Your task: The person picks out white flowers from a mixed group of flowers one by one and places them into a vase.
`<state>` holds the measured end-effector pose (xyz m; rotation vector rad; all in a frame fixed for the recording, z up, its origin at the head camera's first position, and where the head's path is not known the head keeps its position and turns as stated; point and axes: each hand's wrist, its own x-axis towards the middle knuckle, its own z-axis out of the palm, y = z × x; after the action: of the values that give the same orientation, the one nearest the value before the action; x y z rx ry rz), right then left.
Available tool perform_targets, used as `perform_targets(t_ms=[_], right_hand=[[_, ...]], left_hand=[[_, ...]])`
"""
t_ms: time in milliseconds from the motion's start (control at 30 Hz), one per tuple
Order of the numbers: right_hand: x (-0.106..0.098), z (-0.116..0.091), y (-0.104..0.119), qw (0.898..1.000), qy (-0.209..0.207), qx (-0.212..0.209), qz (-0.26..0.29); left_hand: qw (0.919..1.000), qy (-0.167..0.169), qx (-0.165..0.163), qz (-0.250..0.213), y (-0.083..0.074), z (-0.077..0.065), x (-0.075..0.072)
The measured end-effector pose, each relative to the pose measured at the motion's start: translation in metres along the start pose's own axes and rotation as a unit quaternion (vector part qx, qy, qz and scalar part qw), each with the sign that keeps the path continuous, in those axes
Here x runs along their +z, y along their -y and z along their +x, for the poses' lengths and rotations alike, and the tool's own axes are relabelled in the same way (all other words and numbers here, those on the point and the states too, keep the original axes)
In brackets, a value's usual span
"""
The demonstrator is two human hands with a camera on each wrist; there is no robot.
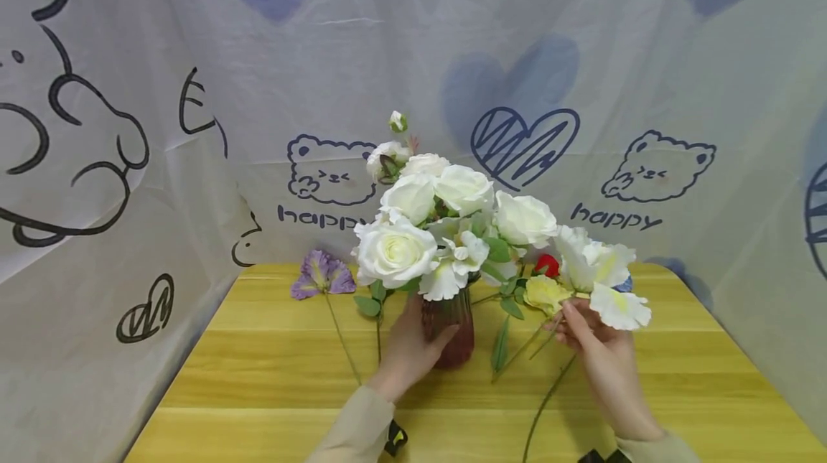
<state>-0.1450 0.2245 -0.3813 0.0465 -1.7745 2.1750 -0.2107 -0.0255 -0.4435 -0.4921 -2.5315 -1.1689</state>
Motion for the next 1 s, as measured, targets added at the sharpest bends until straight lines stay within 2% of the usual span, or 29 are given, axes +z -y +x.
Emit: perform_targets(t_ms=[167, 267, 367, 500, 567, 633, 733, 833, 900, 1000], right_hand=[[0.017, 0.006, 0.011, 0.995, -0.006, -0.095, -0.008], [0.026, 0.010, 0.019, 0.990, -0.016, -0.142, -0.014], [0.034, 0.012, 0.026, 0.979, -0.026, -0.200, -0.008], [0.046, 0.014, 0.038, 0.956, -0.024, -0.292, 0.027], [0.053, 0.014, 0.044, 0.946, -0.026, -0.321, 0.034], [0.059, 0.013, 0.051, 0.943, -0.042, -0.329, 0.012], [0.068, 0.009, 0.061, 0.938, -0.071, -0.335, -0.060], [0.075, 0.005, 0.068, 0.922, -0.095, -0.346, -0.143], [0.079, 0.003, 0.072, 0.916, -0.099, -0.356, -0.158], [0.084, 0.001, 0.076, 0.915, -0.102, -0.369, -0.129]], left_hand=[[0.9964, -0.043, 0.055, 0.050, -0.006, -0.009, -0.010], [0.9868, -0.075, 0.104, 0.099, -0.017, -0.016, -0.019], [0.9710, -0.100, 0.174, 0.131, -0.028, -0.021, -0.026], [0.9434, -0.108, 0.275, 0.150, -0.042, -0.023, -0.035], [0.9313, -0.103, 0.314, 0.153, -0.049, -0.023, -0.039], [0.9202, -0.101, 0.345, 0.156, -0.055, -0.022, -0.042], [0.9094, -0.099, 0.371, 0.161, -0.062, -0.019, -0.045], [0.9071, -0.104, 0.373, 0.166, -0.066, -0.016, -0.049], [0.9090, -0.109, 0.366, 0.167, -0.067, -0.014, -0.051], [0.9126, -0.116, 0.355, 0.166, -0.067, -0.011, -0.055]])
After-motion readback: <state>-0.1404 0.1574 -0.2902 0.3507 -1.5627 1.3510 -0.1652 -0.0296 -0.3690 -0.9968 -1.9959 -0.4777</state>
